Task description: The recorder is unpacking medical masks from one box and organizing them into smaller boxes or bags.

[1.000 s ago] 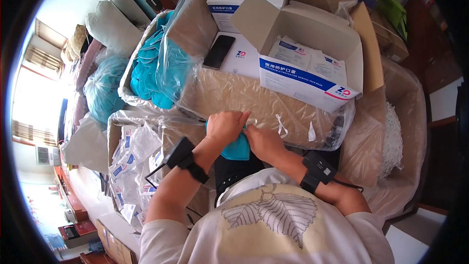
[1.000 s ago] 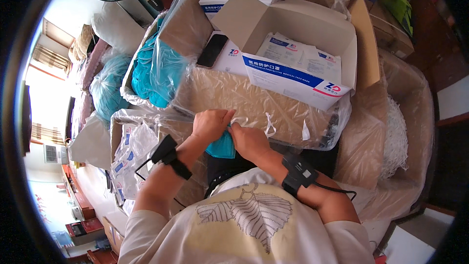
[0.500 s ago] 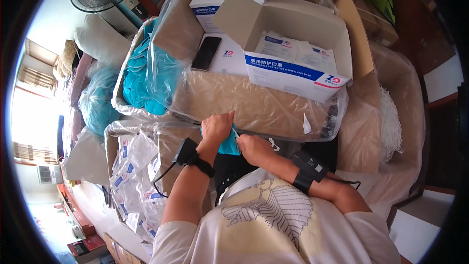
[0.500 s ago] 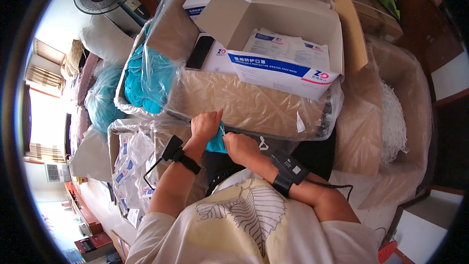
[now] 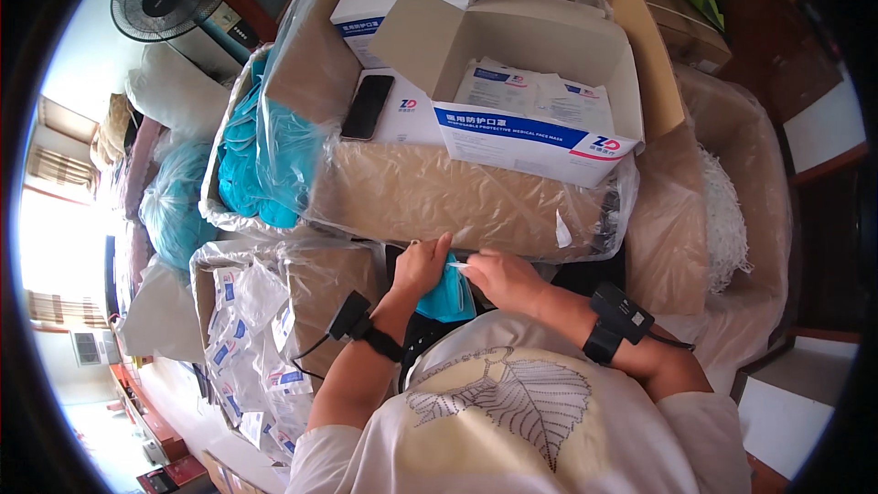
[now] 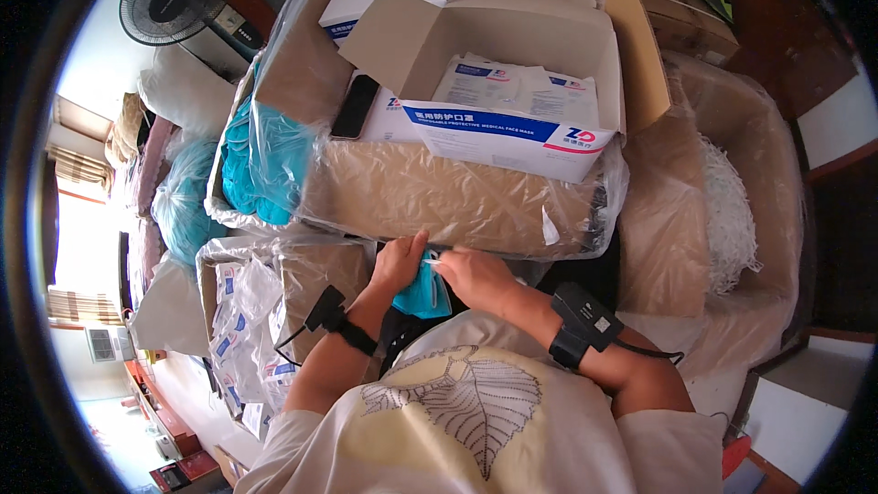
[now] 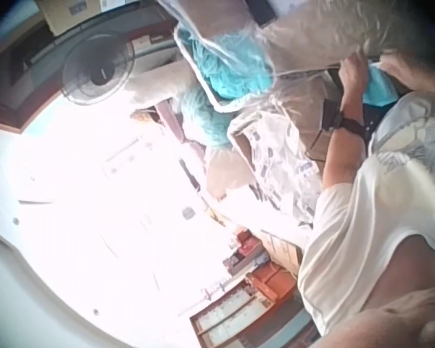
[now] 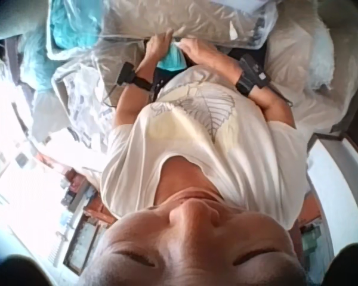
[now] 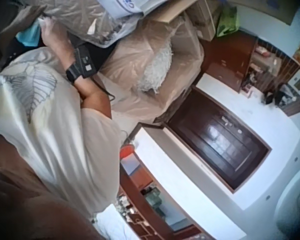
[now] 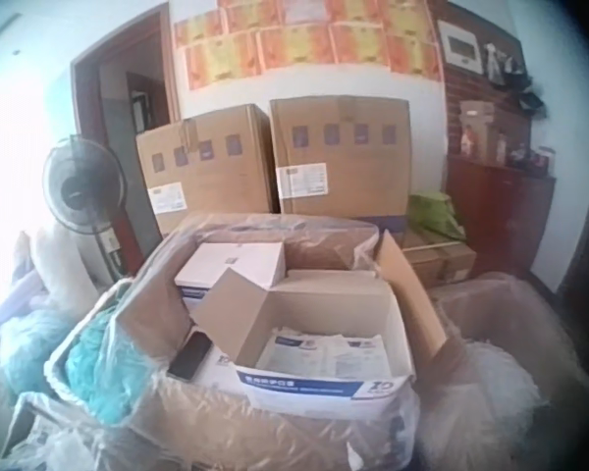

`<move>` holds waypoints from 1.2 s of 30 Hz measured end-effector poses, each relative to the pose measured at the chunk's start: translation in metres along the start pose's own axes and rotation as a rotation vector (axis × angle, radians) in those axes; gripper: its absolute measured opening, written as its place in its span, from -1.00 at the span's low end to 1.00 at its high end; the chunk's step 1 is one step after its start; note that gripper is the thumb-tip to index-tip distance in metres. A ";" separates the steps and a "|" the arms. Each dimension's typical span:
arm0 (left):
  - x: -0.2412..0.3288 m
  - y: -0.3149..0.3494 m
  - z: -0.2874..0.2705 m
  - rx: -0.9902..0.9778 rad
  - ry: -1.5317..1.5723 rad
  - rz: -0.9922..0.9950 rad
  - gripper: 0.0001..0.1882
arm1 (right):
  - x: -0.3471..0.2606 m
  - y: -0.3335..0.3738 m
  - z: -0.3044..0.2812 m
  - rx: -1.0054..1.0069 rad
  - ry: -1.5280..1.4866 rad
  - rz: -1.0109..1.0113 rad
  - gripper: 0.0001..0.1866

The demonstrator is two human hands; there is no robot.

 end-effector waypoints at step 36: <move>0.035 0.044 -0.098 -0.315 1.551 0.346 -0.48 | -0.061 -0.047 -0.037 -0.246 0.048 -0.134 -0.62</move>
Point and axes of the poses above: each hand's wrist, its own y-axis away from the middle knuckle, its own z-axis out of the palm, x = y × z, the point moved 4 cm from there along -y, towards the middle knuckle, and after that the axes turned 4 degrees about -x, right-handed, at the moved point
